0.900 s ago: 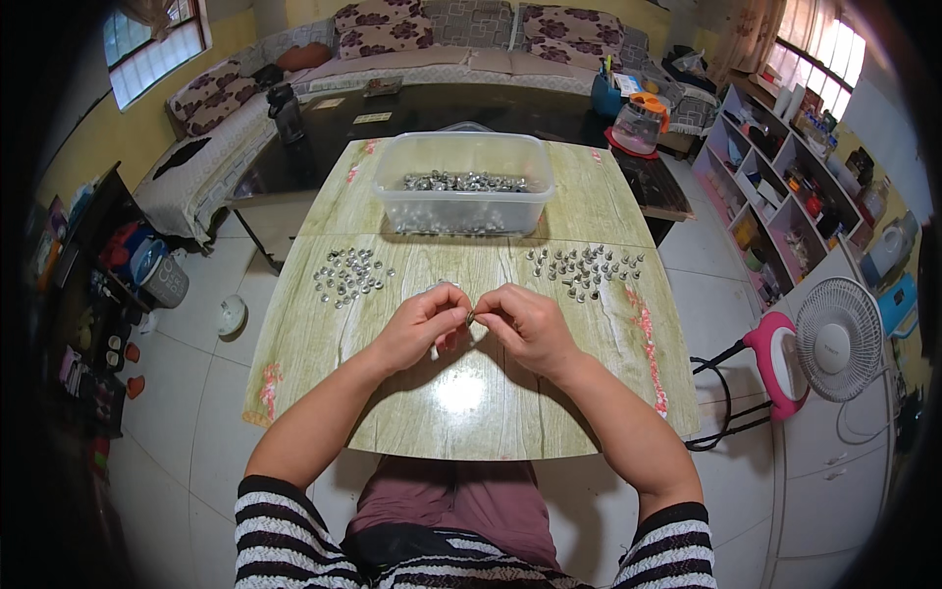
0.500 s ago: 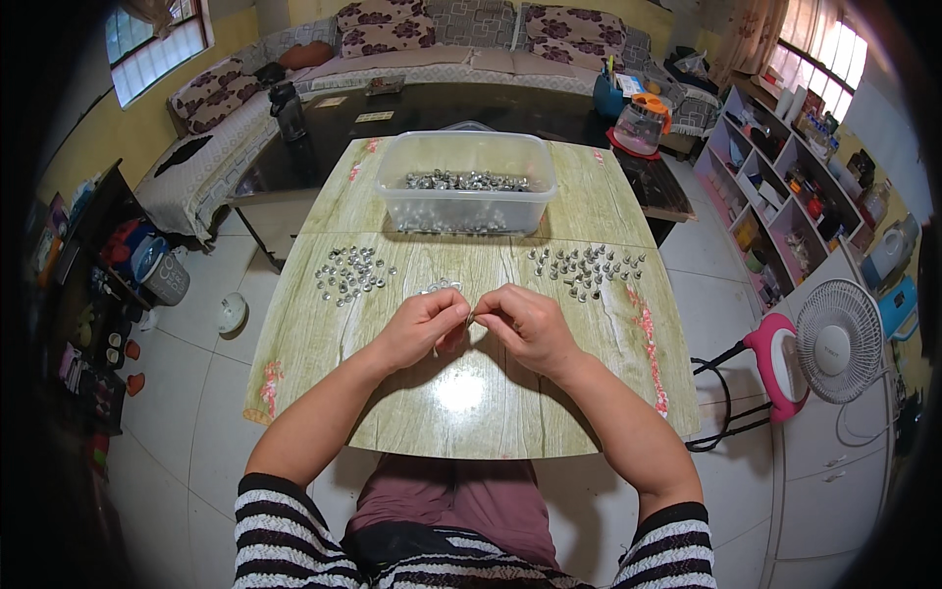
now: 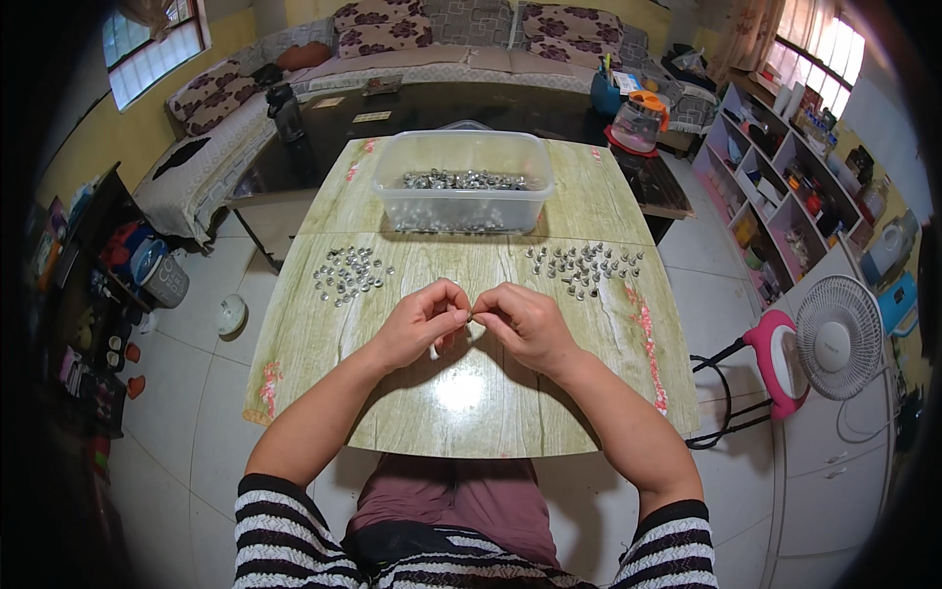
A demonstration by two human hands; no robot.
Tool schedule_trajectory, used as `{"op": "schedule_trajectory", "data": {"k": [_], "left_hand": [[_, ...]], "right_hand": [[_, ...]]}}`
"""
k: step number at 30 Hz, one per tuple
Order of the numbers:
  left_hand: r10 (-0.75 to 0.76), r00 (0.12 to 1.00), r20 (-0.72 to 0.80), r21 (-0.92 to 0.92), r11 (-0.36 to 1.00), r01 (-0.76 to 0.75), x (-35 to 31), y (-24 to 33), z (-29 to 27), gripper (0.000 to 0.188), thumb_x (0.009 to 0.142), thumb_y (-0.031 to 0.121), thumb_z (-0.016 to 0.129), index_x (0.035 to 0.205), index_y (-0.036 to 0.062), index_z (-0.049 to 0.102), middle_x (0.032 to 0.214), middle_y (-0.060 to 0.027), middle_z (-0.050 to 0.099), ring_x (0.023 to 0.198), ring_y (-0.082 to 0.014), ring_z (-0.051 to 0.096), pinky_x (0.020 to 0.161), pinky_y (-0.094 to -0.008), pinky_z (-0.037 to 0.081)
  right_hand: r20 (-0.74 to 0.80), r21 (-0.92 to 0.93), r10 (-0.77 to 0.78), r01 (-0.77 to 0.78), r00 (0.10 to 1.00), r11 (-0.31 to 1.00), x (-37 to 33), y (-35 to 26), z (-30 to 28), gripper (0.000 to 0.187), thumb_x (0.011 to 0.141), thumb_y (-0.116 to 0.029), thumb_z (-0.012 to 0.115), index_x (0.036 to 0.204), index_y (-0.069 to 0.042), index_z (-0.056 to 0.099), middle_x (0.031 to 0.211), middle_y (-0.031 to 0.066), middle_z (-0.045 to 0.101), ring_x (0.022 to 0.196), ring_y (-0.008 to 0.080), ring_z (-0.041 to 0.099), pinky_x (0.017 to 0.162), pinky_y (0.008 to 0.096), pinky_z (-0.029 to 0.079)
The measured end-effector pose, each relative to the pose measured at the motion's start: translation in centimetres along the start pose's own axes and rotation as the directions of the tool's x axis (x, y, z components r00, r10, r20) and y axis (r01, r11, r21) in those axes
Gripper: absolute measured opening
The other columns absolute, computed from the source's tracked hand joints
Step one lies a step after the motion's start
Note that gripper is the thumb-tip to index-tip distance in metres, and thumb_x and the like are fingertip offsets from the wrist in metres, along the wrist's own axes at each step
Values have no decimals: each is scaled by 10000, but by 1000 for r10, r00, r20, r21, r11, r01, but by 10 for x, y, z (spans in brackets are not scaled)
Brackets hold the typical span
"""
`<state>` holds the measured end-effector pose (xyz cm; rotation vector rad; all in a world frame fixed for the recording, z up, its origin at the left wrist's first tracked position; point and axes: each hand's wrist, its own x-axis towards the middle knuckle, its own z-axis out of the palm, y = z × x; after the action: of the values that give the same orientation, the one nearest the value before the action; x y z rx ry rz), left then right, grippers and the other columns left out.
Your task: The person threads small beads onto metal components by hand, repeatedly picking beads from a plastic container and securing them onto the metal pieces at a table.
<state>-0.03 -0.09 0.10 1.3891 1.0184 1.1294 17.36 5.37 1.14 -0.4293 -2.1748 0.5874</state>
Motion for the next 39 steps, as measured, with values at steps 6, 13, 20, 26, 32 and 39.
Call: {"op": "schedule_trajectory", "data": {"k": [6, 13, 20, 26, 32, 39], "left_hand": [[-32, 999, 10, 26, 999, 32, 0, -1, -1, 182, 872, 231, 465, 828, 55, 466, 625, 24, 466, 529, -45, 446, 477, -177, 361], [-77, 995, 56, 65, 995, 74, -1, 0, -5, 186, 876, 229, 455, 818, 53, 459, 638, 30, 459, 538, -42, 442, 491, -175, 361], [-12, 999, 31, 37, 999, 11, -1, 3, -1, 184, 878, 226, 453, 824, 50, 459, 635, 31, 458, 542, -43, 442, 498, -175, 363], [-39, 999, 17, 37, 999, 38, -1, 2, 0, 178, 880, 223, 449, 826, 54, 456, 622, 32, 451, 535, -42, 436, 497, -179, 362], [-51, 997, 56, 68, 997, 47, 0, -3, -5, 161, 865, 217, 478, 836, 60, 465, 654, 21, 484, 535, -46, 447, 481, -180, 369], [-19, 999, 27, 47, 999, 18, -1, 3, 0, 189, 883, 232, 442, 820, 55, 461, 628, 29, 460, 529, -40, 439, 490, -170, 358]], "right_hand": [[9, -1, -3, 3, 1000, 1000, 0, 0, 1, 75, 736, -92, 589, 770, -44, 541, 709, 82, 556, 628, 232, 554, 555, 302, 440], [20, -1, -20, 20, 1000, 1000, 0, -1, 1, 73, 740, -91, 582, 781, -46, 541, 712, 81, 557, 633, 232, 557, 558, 301, 442], [1, 4, -16, 16, 1000, 1000, 0, 1, 0, 71, 740, -92, 581, 775, -44, 542, 713, 82, 558, 634, 235, 558, 560, 304, 444], [-4, 8, -12, 12, 1000, 1000, -1, 2, 0, 73, 738, -92, 583, 774, -45, 541, 710, 82, 557, 633, 234, 557, 560, 303, 444], [22, -4, -28, 28, 999, 1000, 0, -1, 0, 73, 738, -89, 582, 780, -46, 541, 714, 80, 558, 634, 233, 559, 561, 302, 445], [12, -1, -19, 19, 1000, 1000, 0, 0, -1, 74, 738, -87, 581, 782, -45, 539, 720, 80, 560, 642, 235, 560, 565, 303, 447]]}}
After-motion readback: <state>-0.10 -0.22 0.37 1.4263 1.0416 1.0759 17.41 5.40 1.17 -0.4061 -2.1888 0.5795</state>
